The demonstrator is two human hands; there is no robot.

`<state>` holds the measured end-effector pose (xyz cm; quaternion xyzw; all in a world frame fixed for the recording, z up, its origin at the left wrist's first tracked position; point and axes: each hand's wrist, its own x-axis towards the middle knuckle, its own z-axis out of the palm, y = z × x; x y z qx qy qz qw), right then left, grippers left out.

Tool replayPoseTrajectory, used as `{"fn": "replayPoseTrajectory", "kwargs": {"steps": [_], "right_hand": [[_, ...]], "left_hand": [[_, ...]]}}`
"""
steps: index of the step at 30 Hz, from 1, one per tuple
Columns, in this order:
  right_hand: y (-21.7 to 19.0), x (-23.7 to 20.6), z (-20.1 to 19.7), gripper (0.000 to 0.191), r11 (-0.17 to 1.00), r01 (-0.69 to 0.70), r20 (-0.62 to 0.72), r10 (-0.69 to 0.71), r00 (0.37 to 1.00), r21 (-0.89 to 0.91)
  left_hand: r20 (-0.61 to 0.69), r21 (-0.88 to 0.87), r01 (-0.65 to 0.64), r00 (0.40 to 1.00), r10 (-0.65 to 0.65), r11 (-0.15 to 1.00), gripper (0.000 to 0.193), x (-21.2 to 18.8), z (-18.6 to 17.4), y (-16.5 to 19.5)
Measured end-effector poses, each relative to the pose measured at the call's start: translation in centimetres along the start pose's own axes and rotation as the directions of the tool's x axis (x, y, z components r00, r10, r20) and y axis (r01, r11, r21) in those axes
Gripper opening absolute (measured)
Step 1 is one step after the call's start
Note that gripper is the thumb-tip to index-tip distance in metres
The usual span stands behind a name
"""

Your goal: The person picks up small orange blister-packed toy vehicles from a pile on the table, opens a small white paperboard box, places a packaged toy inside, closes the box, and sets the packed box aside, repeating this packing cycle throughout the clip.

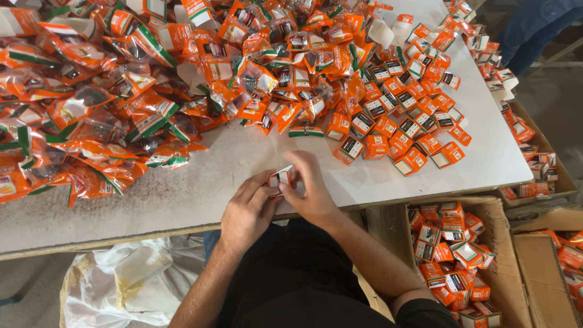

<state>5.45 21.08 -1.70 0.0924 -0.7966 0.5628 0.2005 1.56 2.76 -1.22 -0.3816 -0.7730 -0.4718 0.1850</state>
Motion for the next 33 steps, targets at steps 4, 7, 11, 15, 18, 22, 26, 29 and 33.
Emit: {"fn": "replayPoseTrajectory", "kwargs": {"steps": [4, 7, 11, 15, 18, 22, 26, 29, 33], "right_hand": [[-0.8, 0.3, -2.4, 0.030, 0.944, 0.244, 0.259, -0.184, 0.948, -0.222], [-1.4, 0.3, -2.7, 0.033, 0.937, 0.256, 0.268, -0.190, 0.944, -0.236], [-1.9, 0.7, -2.1, 0.033, 0.952, 0.204, 0.199, -0.160, 0.967, -0.228], [-2.5, 0.6, -1.4, 0.033, 0.949, 0.190, 0.196, -0.142, 0.970, -0.254], [-2.5, 0.5, -1.4, 0.034, 0.951, 0.170, 0.207, -0.117, 0.971, -0.257], [-1.6, 1.0, -1.3, 0.028, 0.974, 0.134, 0.196, -0.098, 0.976, -0.183], [-1.2, 0.8, -1.1, 0.023, 0.977, 0.140, 0.191, -0.108, 0.976, -0.162], [-1.7, 0.2, -1.1, 0.026, 0.906, 0.279, 0.220, -0.216, 0.951, -0.319], [-2.5, -0.7, -1.7, 0.037, 0.733, 0.437, 0.277, -0.340, 0.899, -0.520]], "left_hand": [[0.011, -0.057, 0.100, 0.995, -0.099, 0.993, 0.037, -0.4, 0.3, -0.2], [0.042, -0.058, 0.104, 0.994, -0.102, 0.993, 0.044, -0.5, 0.4, -0.5], [0.029, -0.064, 0.099, 0.995, -0.097, 0.993, 0.045, -0.5, 0.4, -0.7], [0.025, -0.076, 0.113, 0.993, -0.112, 0.991, 0.046, -0.4, 0.3, -0.9], [0.043, -0.081, 0.138, 0.990, -0.135, 0.987, 0.047, -0.4, 0.2, -1.0], [0.013, -0.093, 0.097, 0.995, -0.096, 0.991, 0.049, -0.3, 0.2, -1.0], [0.016, -0.037, 0.077, 0.997, -0.076, 0.996, 0.042, -0.4, 0.0, -0.6], [0.045, 0.053, 0.033, 0.998, -0.036, 0.998, 0.033, -0.6, -0.3, -0.2], [0.103, 0.060, -0.034, 0.994, 0.027, 0.998, 0.033, -0.2, -1.0, 0.0]]}}
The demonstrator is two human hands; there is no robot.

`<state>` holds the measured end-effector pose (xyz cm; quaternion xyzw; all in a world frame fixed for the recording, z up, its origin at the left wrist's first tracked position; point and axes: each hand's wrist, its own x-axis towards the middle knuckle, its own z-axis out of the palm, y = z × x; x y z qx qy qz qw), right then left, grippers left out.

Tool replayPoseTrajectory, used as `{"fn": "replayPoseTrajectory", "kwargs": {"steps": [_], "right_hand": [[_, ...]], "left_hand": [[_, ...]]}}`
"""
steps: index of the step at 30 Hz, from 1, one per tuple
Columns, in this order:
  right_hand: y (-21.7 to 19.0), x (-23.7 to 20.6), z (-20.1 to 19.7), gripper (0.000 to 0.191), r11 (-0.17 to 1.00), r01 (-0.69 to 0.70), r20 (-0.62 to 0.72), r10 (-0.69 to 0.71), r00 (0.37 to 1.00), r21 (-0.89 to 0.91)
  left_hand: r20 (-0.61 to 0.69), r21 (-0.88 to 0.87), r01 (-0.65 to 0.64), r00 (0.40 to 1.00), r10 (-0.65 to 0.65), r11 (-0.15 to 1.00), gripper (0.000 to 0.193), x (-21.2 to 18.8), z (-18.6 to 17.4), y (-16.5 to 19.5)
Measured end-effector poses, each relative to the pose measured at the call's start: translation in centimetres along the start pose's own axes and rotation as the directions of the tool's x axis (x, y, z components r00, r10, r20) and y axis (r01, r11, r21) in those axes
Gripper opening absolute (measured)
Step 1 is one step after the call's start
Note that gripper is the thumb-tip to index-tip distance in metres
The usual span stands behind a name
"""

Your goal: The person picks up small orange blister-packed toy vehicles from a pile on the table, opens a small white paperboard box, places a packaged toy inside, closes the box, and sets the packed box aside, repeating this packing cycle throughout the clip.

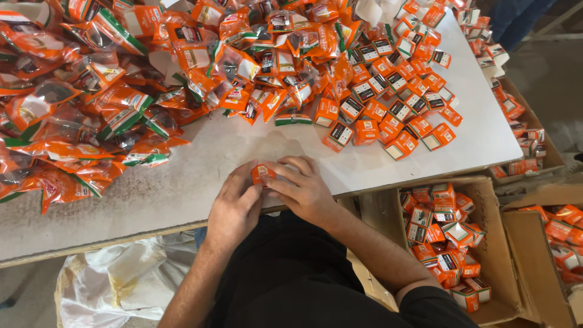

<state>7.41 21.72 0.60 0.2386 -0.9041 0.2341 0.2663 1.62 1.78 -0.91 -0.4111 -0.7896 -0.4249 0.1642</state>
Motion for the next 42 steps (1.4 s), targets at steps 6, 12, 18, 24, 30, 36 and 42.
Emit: {"fn": "replayPoseTrajectory", "kwargs": {"steps": [6, 12, 18, 24, 30, 36, 42], "right_hand": [[2.4, -0.9, -1.6, 0.027, 0.864, -0.100, -0.097, 0.060, 0.994, -0.493], [6.5, -0.8, -4.7, 0.024, 0.716, -0.341, -0.258, 0.228, 0.939, -0.609], [3.5, 1.1, -0.3, 0.025, 0.957, -0.208, -0.249, 0.155, 0.956, -0.202], [2.9, 4.5, -0.4, 0.041, 0.984, -0.143, -0.205, 0.120, 0.971, -0.105], [3.3, 6.4, 0.5, 0.063, 0.945, 0.065, -0.066, -0.090, 0.994, -0.322], [2.6, 3.7, 1.1, 0.034, 0.967, -0.173, 0.231, 0.215, 0.949, -0.187], [2.9, 2.0, 2.0, 0.016, 1.000, -0.015, 0.037, 0.015, 0.999, -0.005]], "left_hand": [[0.024, 0.016, -0.018, 1.000, 0.018, 1.000, 0.046, 1.3, -2.1, 0.0], [-0.167, 0.380, -0.006, 0.983, 0.075, 0.925, 0.054, 6.0, -4.8, -5.0], [-0.288, 0.375, 0.031, 0.954, 0.085, 0.927, 0.060, 15.5, -2.3, -9.5], [-0.145, 0.319, -0.033, 0.986, 0.083, 0.947, 0.032, 16.9, -0.8, -9.2], [0.149, -0.286, 0.262, 0.962, -0.227, 0.922, 0.039, 11.4, -1.9, -5.0], [-0.233, 0.411, 0.006, 0.968, 0.098, 0.912, 0.014, 14.6, -7.9, -9.6], [0.242, 0.735, -0.314, 0.949, 0.201, 0.601, 0.011, 20.1, -9.8, -11.7]]}}
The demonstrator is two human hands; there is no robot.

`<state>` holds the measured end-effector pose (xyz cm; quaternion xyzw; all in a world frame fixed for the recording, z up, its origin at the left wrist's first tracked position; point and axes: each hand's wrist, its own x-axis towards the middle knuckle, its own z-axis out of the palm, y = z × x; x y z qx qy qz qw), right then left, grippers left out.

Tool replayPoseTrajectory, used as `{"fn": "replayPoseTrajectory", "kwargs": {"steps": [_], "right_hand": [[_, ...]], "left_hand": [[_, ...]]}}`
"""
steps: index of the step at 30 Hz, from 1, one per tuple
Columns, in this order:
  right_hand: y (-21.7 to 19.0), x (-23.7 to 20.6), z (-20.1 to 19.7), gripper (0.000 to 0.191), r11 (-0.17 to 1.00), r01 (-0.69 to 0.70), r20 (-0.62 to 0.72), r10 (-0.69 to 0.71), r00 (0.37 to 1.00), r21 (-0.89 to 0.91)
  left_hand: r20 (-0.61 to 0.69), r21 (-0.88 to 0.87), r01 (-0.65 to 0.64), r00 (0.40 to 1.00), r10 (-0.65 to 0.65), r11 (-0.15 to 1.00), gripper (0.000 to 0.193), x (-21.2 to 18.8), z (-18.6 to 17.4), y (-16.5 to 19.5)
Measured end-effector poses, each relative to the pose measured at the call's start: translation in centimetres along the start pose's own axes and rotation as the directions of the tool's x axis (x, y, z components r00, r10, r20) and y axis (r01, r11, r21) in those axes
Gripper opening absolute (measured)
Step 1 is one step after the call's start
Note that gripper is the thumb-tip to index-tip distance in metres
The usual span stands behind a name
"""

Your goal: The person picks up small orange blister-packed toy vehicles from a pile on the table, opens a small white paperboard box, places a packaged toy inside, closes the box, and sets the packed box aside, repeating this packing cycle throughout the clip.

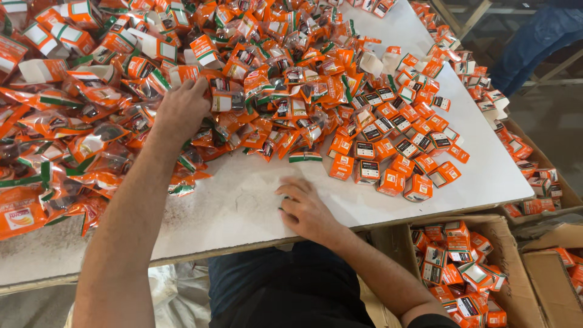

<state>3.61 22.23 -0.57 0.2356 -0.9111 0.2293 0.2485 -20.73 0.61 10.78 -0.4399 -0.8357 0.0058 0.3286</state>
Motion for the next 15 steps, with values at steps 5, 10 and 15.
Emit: {"fn": "replayPoseTrajectory", "kwargs": {"steps": [5, 10, 15], "right_hand": [[0.8, -1.2, 0.2, 0.039, 0.985, -0.123, 0.037, 0.120, 0.992, 0.118], [1.5, -1.8, 0.2, 0.052, 0.911, -0.264, 0.044, 0.264, 0.964, 0.317], [1.2, -1.4, 0.5, 0.030, 0.811, -0.473, 0.058, 0.484, 0.873, 0.346]], "left_hand": [[-0.022, 0.049, -0.026, 0.999, 0.027, 0.998, 0.031, 0.5, -0.3, -0.2], [-0.305, -0.002, 0.150, 0.941, -0.144, 0.989, 0.015, -1.4, -1.1, -1.3], [-0.288, -0.263, 0.220, 0.911, -0.294, 0.940, 0.024, -3.1, -2.5, 1.3]]}}
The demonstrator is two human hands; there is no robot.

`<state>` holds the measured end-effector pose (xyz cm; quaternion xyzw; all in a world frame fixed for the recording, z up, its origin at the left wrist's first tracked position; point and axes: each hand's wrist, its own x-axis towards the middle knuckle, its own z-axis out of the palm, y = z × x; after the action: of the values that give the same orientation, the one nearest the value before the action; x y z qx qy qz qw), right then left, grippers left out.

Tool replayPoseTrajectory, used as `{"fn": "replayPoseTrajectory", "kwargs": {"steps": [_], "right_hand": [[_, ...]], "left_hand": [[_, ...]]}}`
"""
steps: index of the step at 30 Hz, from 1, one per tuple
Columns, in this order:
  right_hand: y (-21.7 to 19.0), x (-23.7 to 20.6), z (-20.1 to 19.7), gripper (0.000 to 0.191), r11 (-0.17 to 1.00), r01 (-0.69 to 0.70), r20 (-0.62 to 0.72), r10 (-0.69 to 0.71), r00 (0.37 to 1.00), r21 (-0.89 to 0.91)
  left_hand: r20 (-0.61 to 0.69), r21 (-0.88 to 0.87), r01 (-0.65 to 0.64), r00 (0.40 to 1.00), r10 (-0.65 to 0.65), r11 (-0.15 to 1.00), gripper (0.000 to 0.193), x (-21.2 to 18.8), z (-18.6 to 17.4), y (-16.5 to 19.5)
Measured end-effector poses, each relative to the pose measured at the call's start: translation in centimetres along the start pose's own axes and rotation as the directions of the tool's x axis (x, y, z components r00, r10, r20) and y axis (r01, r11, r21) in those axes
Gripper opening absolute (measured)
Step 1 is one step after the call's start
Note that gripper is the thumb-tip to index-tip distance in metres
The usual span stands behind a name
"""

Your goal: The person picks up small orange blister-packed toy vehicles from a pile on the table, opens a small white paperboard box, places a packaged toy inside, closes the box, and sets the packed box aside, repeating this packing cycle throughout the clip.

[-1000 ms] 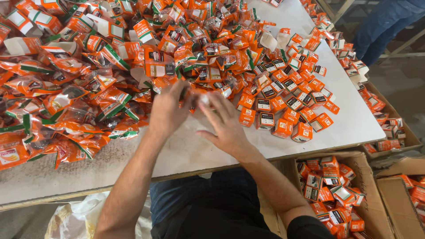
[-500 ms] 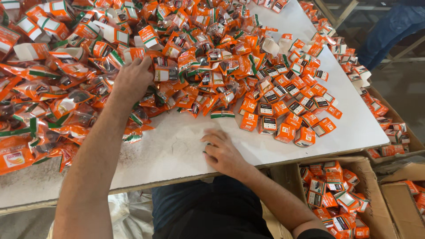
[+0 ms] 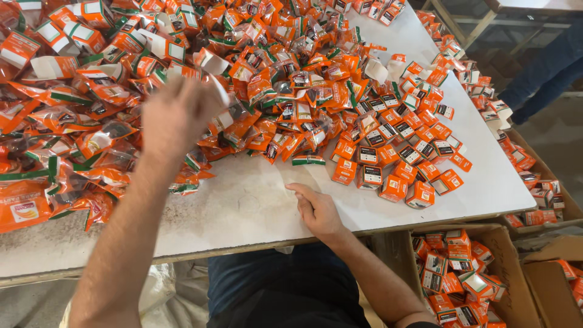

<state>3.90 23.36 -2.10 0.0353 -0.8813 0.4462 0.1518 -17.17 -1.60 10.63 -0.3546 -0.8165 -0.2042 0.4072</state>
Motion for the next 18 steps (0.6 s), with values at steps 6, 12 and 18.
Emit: {"fn": "replayPoseTrajectory", "kwargs": {"steps": [6, 12, 18], "right_hand": [[-2.7, 0.0, 0.0, 0.048, 0.985, 0.170, -0.157, -0.173, 0.972, -0.037], [-3.0, 0.1, 0.0, 0.026, 0.998, 0.041, -0.179, -0.049, 0.983, -0.051], [-0.6, -0.6, 0.0, 0.014, 0.997, 0.015, -0.172, -0.027, 0.985, -0.072]], "left_hand": [[0.202, -0.362, 0.017, 0.978, 0.061, 0.932, 0.039, -8.0, 0.3, 11.8], [0.444, -0.487, 0.478, 0.856, -0.264, 0.731, 0.017, -12.7, 1.4, 15.4], [0.255, -0.564, 0.391, 0.920, -0.297, 0.727, 0.035, -15.0, 1.8, 15.9]]}}
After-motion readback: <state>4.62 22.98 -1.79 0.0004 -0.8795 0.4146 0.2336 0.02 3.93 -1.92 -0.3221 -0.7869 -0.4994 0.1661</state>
